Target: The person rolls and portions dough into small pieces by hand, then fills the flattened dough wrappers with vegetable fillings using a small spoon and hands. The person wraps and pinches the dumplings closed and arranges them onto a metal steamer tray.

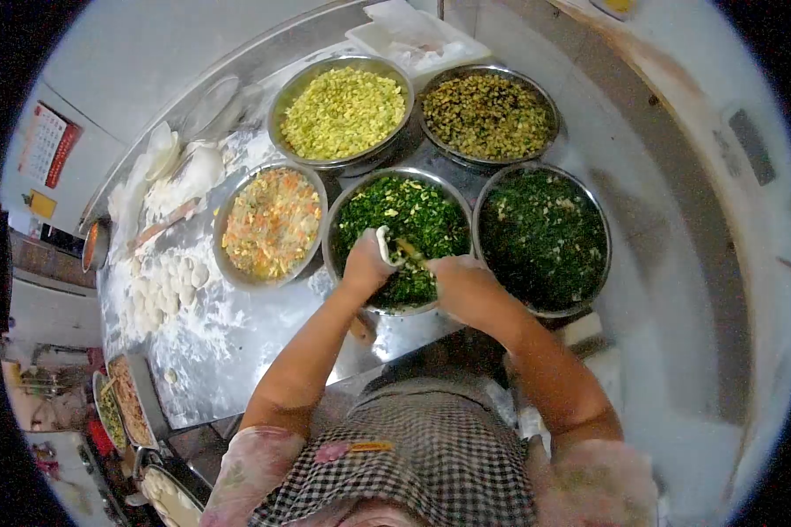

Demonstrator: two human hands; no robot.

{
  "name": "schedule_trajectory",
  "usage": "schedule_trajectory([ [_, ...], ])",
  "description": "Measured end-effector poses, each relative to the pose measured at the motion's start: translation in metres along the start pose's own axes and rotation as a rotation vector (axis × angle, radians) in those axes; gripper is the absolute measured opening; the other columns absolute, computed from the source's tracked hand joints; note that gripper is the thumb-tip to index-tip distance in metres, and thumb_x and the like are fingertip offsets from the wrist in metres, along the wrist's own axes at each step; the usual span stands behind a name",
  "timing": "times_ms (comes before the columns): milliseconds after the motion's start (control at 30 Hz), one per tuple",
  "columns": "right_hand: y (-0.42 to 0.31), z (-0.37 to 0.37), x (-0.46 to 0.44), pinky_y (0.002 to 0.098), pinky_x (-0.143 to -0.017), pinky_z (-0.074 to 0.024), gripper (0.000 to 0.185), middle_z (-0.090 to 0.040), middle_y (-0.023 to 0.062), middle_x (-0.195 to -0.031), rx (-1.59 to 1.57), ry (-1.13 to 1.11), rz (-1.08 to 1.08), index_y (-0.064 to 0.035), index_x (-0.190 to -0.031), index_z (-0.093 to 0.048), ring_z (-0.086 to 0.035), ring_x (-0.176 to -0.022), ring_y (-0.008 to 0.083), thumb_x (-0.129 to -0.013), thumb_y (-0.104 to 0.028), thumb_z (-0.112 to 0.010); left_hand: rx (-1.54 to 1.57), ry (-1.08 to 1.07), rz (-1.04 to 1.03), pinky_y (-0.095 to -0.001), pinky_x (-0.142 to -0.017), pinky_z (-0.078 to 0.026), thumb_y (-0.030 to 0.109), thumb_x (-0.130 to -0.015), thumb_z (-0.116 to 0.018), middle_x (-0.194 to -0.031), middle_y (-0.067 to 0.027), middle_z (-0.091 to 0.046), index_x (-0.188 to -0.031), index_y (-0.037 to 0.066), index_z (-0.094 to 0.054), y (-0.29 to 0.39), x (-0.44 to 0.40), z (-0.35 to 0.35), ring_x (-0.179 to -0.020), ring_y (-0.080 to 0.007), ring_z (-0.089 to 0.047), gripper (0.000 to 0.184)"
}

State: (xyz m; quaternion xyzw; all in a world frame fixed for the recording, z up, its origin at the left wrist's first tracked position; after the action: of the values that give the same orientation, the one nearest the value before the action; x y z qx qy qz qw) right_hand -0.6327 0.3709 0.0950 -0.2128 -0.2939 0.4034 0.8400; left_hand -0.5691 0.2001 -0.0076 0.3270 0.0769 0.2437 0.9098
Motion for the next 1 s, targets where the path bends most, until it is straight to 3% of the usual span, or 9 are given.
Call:
schedule_trajectory([
  [100, 0.021, -0.012, -0.01, 0.0437, -0.075, -0.049, 0.031, -0.062, 0.0256, -0.087, -0.096, -0.017, -0.188, 0.0052, -0.11, -0.057, -0.063, -0.085, 0.0376, -0.083, 0.0, -0.042, -0.101, -0.058, 0.001, -0.0454, -0.08, -0.045, 0.017, -0.069, -0.072, -0.095, -0.0258, -0.054, -0.107, -0.002, -0.04, 0.002, 0.006, -0.001, -0.093, -0.0415, -0.055, 0.054],
  [233, -0.016, -0.051, -0.01, 0.046, -0.08, -0.0475, 0.028, -0.061, 0.0266, -0.092, -0.084, 0.119, 0.078, 0.0053, -0.111, -0.055, -0.061, -0.089, 0.0381, -0.087, -0.004, -0.044, -0.074, 0.025, -0.018, -0.0451, -0.082, -0.045, 0.017, -0.069, -0.072, -0.097, -0.0259, -0.054, -0.108, -0.001, -0.039, 0.001, 0.007, 0.005, -0.095, -0.0431, -0.053, 0.054],
  [367, -0.011, 0.001, -0.02, 0.0461, -0.079, -0.0482, 0.029, -0.062, 0.0225, -0.091, 0.231, -0.007, 0.106, -0.0007, -0.113, -0.056, -0.062, -0.089, 0.0356, -0.089, -0.006, -0.041, 0.072, 0.074, 0.092, -0.0447, -0.082, -0.045, 0.016, -0.063, -0.077, -0.102, -0.0257, -0.054, -0.112, -0.001, -0.037, -0.004, 0.001, 0.011, -0.098, -0.0419, -0.054, 0.065],
  [400, -0.021, 0.023, -0.027, 0.0447, -0.078, -0.049, 0.028, -0.062, 0.0219, -0.092, 0.19, -0.055, -0.038, -0.0024, -0.111, -0.057, -0.062, -0.089, 0.0343, -0.09, -0.009, -0.04, 0.094, 0.089, 0.106, -0.0445, -0.082, -0.045, 0.016, -0.062, -0.078, -0.103, -0.0258, -0.054, -0.113, -0.001, -0.037, -0.007, -0.002, 0.01, -0.099, -0.0416, -0.054, 0.068],
  [467, 0.016, 0.011, -0.061, 0.0453, -0.078, -0.0488, 0.027, -0.062, 0.0229, -0.092, 0.136, 0.162, 0.121, -0.0012, -0.109, -0.058, -0.062, -0.088, 0.0349, -0.087, -0.007, -0.043, 0.06, 0.052, 0.143, -0.0436, -0.082, -0.046, 0.017, -0.061, -0.079, -0.106, -0.0269, -0.054, -0.116, -0.001, -0.036, -0.008, -0.004, 0.012, -0.099, -0.0411, -0.055, 0.072],
  [500, 0.02, -0.003, -0.077, 0.0467, -0.08, -0.0472, 0.031, -0.061, 0.0246, -0.093, 0.005, -0.061, -0.088, -0.0001, -0.111, -0.057, -0.06, -0.091, 0.037, -0.082, -0.003, -0.047, 0.051, 0.052, 0.117, -0.0436, -0.081, -0.046, 0.016, -0.062, -0.079, -0.106, -0.0273, -0.054, -0.116, -0.001, -0.036, -0.009, -0.004, 0.012, -0.099, -0.0413, -0.055, 0.071],
  [700, -0.011, -0.032, -0.024, 0.0448, -0.076, -0.0495, 0.039, -0.062, 0.0245, -0.087, 0.08, 0.065, 0.131, 0.0009, -0.118, -0.055, -0.063, -0.082, 0.0365, -0.079, 0.001, -0.048, 0.032, 0.091, -0.008, -0.0452, -0.081, -0.046, 0.002, -0.069, -0.064, -0.103, -0.0278, -0.05, -0.108, 0.0, -0.039, 0.009, 0.006, 0.017, -0.092, -0.0435, -0.054, 0.046],
  [900, 0.01, 0.013, -0.046, 0.0439, -0.075, -0.0494, 0.037, -0.063, 0.0259, -0.089, -0.065, -0.164, -0.103, 0.0011, -0.115, -0.057, -0.063, -0.081, 0.0367, -0.079, 0.002, -0.046, -0.036, -0.02, 0.085, -0.0452, -0.083, -0.045, 0.013, -0.065, -0.074, -0.102, -0.0259, -0.053, -0.111, 0.001, -0.037, -0.008, -0.001, 0.006, -0.095, -0.0425, -0.054, 0.06],
  [1000, -0.004, -0.036, -0.041, 0.0426, -0.073, -0.0501, 0.039, -0.062, 0.0254, -0.088, -0.093, -0.064, 0.058, -0.0004, -0.117, -0.056, -0.063, -0.08, 0.0365, -0.08, 0.002, -0.044, -0.066, 0.002, 0.025, -0.0448, -0.084, -0.046, 0.011, -0.065, -0.073, -0.104, -0.0252, -0.052, -0.113, 0.001, -0.037, -0.004, 0.001, 0.01, -0.096, -0.0421, -0.054, 0.061],
])
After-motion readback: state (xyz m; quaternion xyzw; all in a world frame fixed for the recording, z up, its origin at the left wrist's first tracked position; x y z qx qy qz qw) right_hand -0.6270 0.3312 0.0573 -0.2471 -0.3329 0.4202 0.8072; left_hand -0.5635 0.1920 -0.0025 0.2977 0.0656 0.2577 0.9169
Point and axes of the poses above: each hand's wrist, its own x-axis away from the middle knuckle, its own z-axis out of the back of the hand, y = z × x, the point moved 2 cm from there along -x, towards the middle knuckle
